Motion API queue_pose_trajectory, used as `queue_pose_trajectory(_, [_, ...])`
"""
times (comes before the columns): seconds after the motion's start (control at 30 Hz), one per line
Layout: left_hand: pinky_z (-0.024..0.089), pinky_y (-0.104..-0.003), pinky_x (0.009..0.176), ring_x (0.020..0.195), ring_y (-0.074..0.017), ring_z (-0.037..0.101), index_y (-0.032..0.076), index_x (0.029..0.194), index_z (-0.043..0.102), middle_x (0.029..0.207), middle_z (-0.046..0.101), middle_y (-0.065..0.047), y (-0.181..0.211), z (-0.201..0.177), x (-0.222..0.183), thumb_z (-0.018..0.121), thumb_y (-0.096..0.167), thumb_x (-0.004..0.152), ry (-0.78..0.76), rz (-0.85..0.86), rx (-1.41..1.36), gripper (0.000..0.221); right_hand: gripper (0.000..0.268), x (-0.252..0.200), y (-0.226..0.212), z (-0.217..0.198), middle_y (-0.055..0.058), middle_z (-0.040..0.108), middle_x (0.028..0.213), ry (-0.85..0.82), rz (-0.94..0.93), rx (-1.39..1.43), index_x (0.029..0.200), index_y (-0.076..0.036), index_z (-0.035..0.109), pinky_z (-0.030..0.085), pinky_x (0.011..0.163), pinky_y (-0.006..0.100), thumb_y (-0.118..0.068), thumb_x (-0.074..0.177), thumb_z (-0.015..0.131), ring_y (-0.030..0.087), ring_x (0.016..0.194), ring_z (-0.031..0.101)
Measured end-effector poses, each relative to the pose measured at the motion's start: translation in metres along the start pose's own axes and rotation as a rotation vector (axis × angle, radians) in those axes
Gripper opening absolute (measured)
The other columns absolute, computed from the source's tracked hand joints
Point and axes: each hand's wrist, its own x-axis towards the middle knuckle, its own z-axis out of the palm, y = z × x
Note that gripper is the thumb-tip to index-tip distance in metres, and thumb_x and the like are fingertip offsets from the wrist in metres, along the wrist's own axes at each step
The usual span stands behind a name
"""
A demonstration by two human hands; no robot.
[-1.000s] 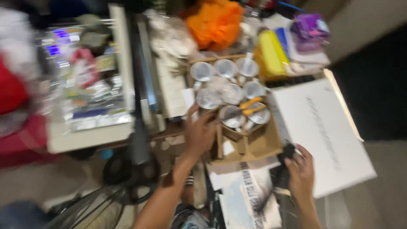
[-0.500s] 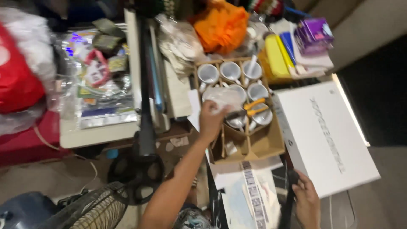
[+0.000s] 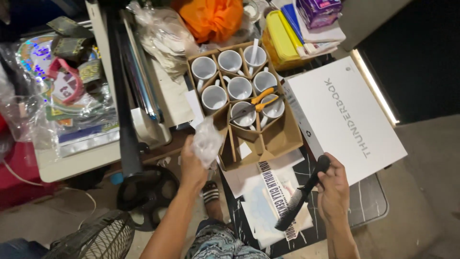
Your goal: Organizing mugs, stickers, and printing materials in a cluttered print shop workspace.
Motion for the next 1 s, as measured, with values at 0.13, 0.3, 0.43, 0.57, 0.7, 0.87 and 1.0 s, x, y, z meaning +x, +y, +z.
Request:
queue_pose_trajectory(0.13, [0.045, -0.022, 0.069, 0.083, -0.0070, 0.054, 0.009, 0.108, 0.059, 0.100, 0.061, 0.002, -0.013, -0.030, -0.010, 0.045, -0.001, 0.083, 0.143, 0.093, 0.230, 0.030, 0.038, 0.002, 0.018, -0.021, 0.009, 0.057, 0.112, 0.015, 0.012, 0.023, 0.139, 0.003, 0.050, 0.056, 0.075, 0.031, 0.005, 0.101, 0.044, 0.014, 0.086, 0.058])
queue_pose_trajectory(0.3, [0.041, -0.024, 0.070, 0.081, -0.0087, 0.043, 0.007, 0.095, 0.050, 0.091, 0.047, -0.001, -0.007, -0.024, -0.001, 0.064, 0.008, 0.099, 0.137, 0.111, 0.364, 0.015, 0.035, -0.005, 0.006, -0.006, 0.009, 0.060, 0.111, 0.033, 0.056, -0.018, 0.132, 0.002, 0.050, 0.057, 0.073, 0.032, 0.006, 0.099, 0.042, 0.015, 0.084, 0.059])
queue_pose_trajectory(0.43, [0.044, -0.034, 0.069, 0.077, -0.0184, 0.050, 0.002, 0.079, 0.042, 0.089, 0.047, -0.007, 0.007, 0.002, 0.044, 0.056, -0.004, 0.088, 0.197, 0.251, 0.634, 0.017, 0.039, -0.011, 0.011, -0.008, 0.010, 0.064, 0.111, -0.028, 0.057, -0.027, 0.136, 0.003, 0.051, 0.054, 0.077, 0.028, 0.006, 0.097, 0.044, 0.013, 0.091, 0.061])
queue_pose_trajectory(0.57, [0.046, -0.036, 0.081, 0.086, -0.0295, 0.056, -0.001, 0.094, 0.054, 0.094, 0.057, -0.012, 0.006, 0.027, 0.104, 0.050, -0.005, 0.099, 0.147, 0.610, 0.712, 0.008, 0.040, -0.018, 0.017, -0.020, 0.011, 0.065, 0.114, -0.043, 0.030, -0.042, 0.138, 0.005, 0.051, 0.051, 0.085, 0.028, 0.005, 0.098, 0.048, 0.014, 0.098, 0.061])
queue_pose_trajectory(0.7, [0.044, -0.043, 0.085, 0.093, -0.0394, 0.055, -0.003, 0.090, 0.053, 0.097, 0.054, -0.021, 0.010, 0.052, 0.133, 0.058, 0.001, 0.079, 0.109, 0.737, 1.071, 0.013, 0.042, -0.027, 0.008, -0.031, 0.009, 0.064, 0.120, -0.005, -0.102, -0.189, 0.140, 0.004, 0.051, 0.047, 0.096, 0.026, 0.005, 0.098, 0.052, 0.013, 0.108, 0.059])
queue_pose_trajectory(0.87, [0.038, -0.050, 0.100, 0.110, -0.0380, 0.061, -0.001, 0.103, 0.065, 0.115, 0.068, -0.025, -0.032, 0.042, 0.168, 0.063, 0.026, 0.082, -0.020, 0.996, 1.645, 0.035, 0.045, -0.034, 0.002, -0.052, 0.008, 0.063, 0.125, 0.074, -0.143, -0.135, 0.142, 0.003, 0.049, 0.046, 0.100, 0.026, 0.006, 0.097, 0.051, 0.012, 0.114, 0.059])
queue_pose_trajectory(1.0, [0.029, -0.057, 0.117, 0.115, -0.0368, 0.061, 0.001, 0.124, 0.063, 0.109, 0.075, -0.022, -0.048, 0.041, 0.192, 0.050, 0.034, 0.107, -0.289, 0.356, 2.070, 0.040, 0.044, -0.037, 0.002, -0.060, 0.009, 0.063, 0.124, 0.110, -0.123, -0.117, 0.141, 0.003, 0.049, 0.046, 0.099, 0.027, 0.006, 0.098, 0.051, 0.013, 0.113, 0.059])
